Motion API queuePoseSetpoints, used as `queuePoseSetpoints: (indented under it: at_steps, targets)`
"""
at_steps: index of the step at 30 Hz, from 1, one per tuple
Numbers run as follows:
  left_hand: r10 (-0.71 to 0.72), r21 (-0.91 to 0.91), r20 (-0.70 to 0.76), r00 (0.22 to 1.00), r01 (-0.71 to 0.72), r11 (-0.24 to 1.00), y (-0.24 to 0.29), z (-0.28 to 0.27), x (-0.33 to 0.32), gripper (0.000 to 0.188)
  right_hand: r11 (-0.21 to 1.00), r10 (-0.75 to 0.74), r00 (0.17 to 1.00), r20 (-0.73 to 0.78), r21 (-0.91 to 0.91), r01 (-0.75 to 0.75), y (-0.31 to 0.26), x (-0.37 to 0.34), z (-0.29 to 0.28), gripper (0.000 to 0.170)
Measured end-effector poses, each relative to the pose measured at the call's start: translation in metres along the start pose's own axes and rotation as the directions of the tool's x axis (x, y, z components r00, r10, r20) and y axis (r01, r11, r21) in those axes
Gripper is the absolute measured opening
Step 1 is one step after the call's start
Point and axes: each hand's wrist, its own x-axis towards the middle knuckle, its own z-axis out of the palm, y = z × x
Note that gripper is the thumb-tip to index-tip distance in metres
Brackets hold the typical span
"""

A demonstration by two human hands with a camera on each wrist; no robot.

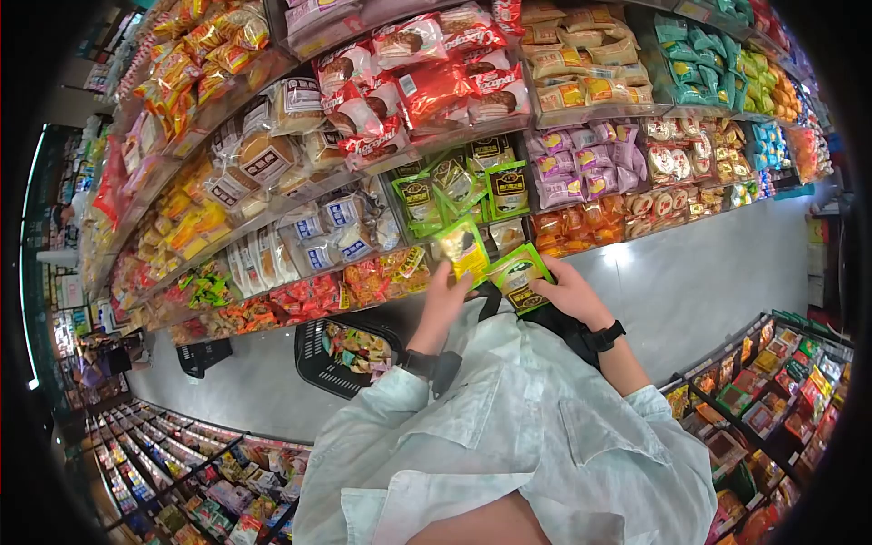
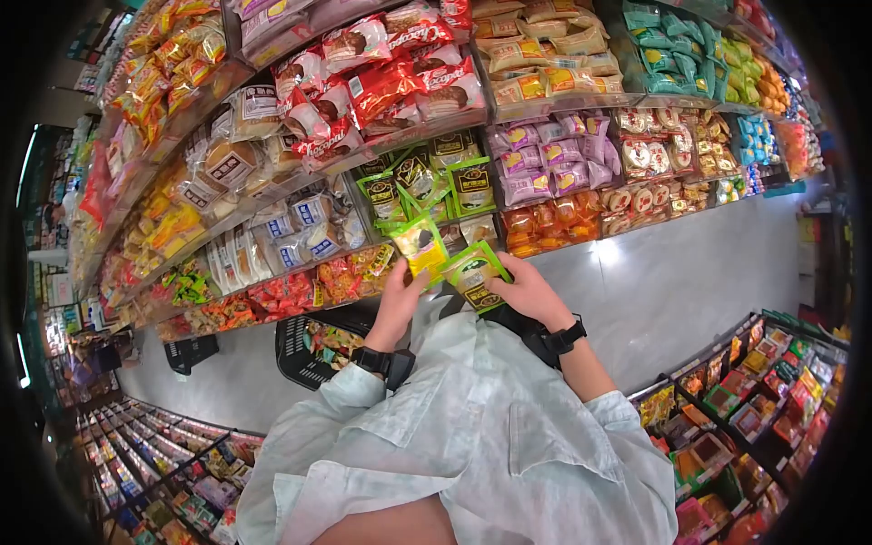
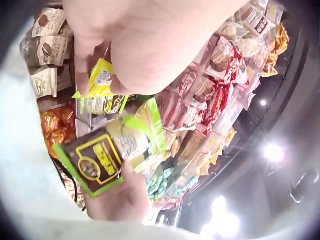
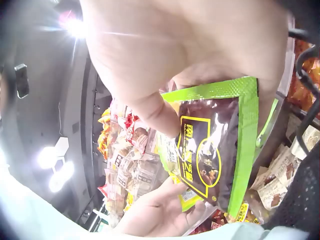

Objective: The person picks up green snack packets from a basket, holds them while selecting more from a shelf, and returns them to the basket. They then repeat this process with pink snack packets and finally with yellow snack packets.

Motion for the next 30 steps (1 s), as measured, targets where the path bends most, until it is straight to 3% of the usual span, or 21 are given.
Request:
queuePoseSetpoints:
  at_steps: [2, 5, 6, 9, 10, 13, 14, 16, 18, 20, 21, 22, 23, 24, 25, 27, 30]
  targets:
    - [0.0, -0.033, 0.08, 0.997, 0.003, 0.999, -0.014, -0.007, 0.012, 0.036, 0.999, 0.004, 1.0, 0.004, 0.047, -0.004, -0.01, 0.011, 0.014, 0.022]
    - [0.127, 0.187, 0.22, 0.967, -0.17, 0.968, -0.001, -0.014, 0.019, 0.049, 0.996, 0.053, 0.998, 0.035, 0.068, -0.056, -0.021, 0.031, 0.033, 0.021]
    - [0.079, 0.187, 0.228, 0.971, -0.124, 0.975, -0.001, -0.015, 0.02, 0.065, 0.993, 0.064, 0.998, 0.027, 0.096, -0.067, -0.022, 0.039, 0.042, 0.02]
    - [0.203, 0.071, 0.197, 0.959, -0.221, 0.973, 0.013, -0.02, 0.018, 0.074, 0.973, 0.164, 0.986, 0.038, 0.156, -0.167, -0.025, 0.06, 0.055, 0.029]
    - [0.068, 0.079, 0.261, 0.963, -0.092, 0.993, 0.032, -0.028, 0.017, 0.075, 0.967, 0.183, 0.982, 0.039, 0.174, -0.187, -0.03, 0.067, 0.059, 0.032]
    - [-0.003, -0.028, 0.27, 0.963, 0.011, 1.0, 0.03, -0.042, 0.024, 0.078, 0.946, 0.228, 0.973, 0.041, 0.228, -0.231, -0.045, 0.093, 0.075, 0.042]
    - [0.157, 0.116, 0.215, 0.964, -0.185, 0.976, 0.028, -0.046, 0.027, 0.079, 0.939, 0.235, 0.971, 0.042, 0.247, -0.238, -0.049, 0.103, 0.079, 0.045]
    - [0.468, 0.416, 0.173, 0.866, -0.495, 0.762, 0.029, -0.052, 0.031, 0.08, 0.941, 0.166, 0.985, 0.041, 0.294, -0.171, -0.05, 0.118, 0.087, 0.045]
    - [0.508, 0.459, 0.116, 0.854, -0.499, 0.735, 0.035, -0.056, 0.032, 0.08, 0.957, 0.103, 0.993, 0.058, 0.267, -0.114, -0.049, 0.134, 0.092, 0.046]
    - [0.533, 0.51, 0.031, 0.845, -0.472, 0.719, 0.029, -0.057, 0.037, 0.081, 0.991, 0.134, 0.991, 0.009, -0.004, -0.134, -0.056, 0.141, 0.092, 0.049]
    - [0.442, 0.501, 0.057, 0.895, -0.409, 0.763, 0.02, -0.06, 0.042, 0.081, 0.98, 0.142, 0.99, -0.017, -0.141, -0.143, -0.061, 0.145, 0.092, 0.05]
    - [0.347, 0.495, 0.086, 0.934, -0.342, 0.799, 0.012, -0.066, 0.048, 0.082, 0.976, 0.168, 0.985, 0.043, -0.149, -0.16, -0.049, 0.153, 0.087, 0.052]
    - [0.246, 0.491, 0.119, 0.962, -0.272, 0.828, 0.002, -0.071, 0.053, 0.083, 0.979, 0.172, 0.985, 0.018, -0.114, -0.169, -0.037, 0.153, 0.083, 0.051]
    - [0.29, 0.433, 0.12, 0.949, -0.313, 0.845, -0.001, -0.073, 0.055, 0.072, 0.981, 0.181, 0.984, -0.01, -0.075, -0.181, -0.037, 0.151, 0.083, 0.051]
    - [0.225, 0.348, 0.138, 0.964, -0.26, 0.901, -0.006, -0.074, 0.058, 0.066, 0.98, 0.192, 0.981, -0.038, -0.036, -0.193, -0.037, 0.148, 0.082, 0.05]
    - [0.095, 0.172, 0.187, 0.978, -0.128, 0.977, -0.01, -0.074, 0.062, 0.053, 0.973, 0.211, 0.977, 0.013, 0.095, -0.211, -0.038, 0.143, 0.079, 0.045]
    - [0.081, -0.048, 0.2, 0.976, -0.072, 0.996, -0.006, -0.066, 0.064, 0.045, 0.938, 0.241, 0.969, 0.057, 0.242, -0.248, -0.039, 0.145, 0.077, 0.042]
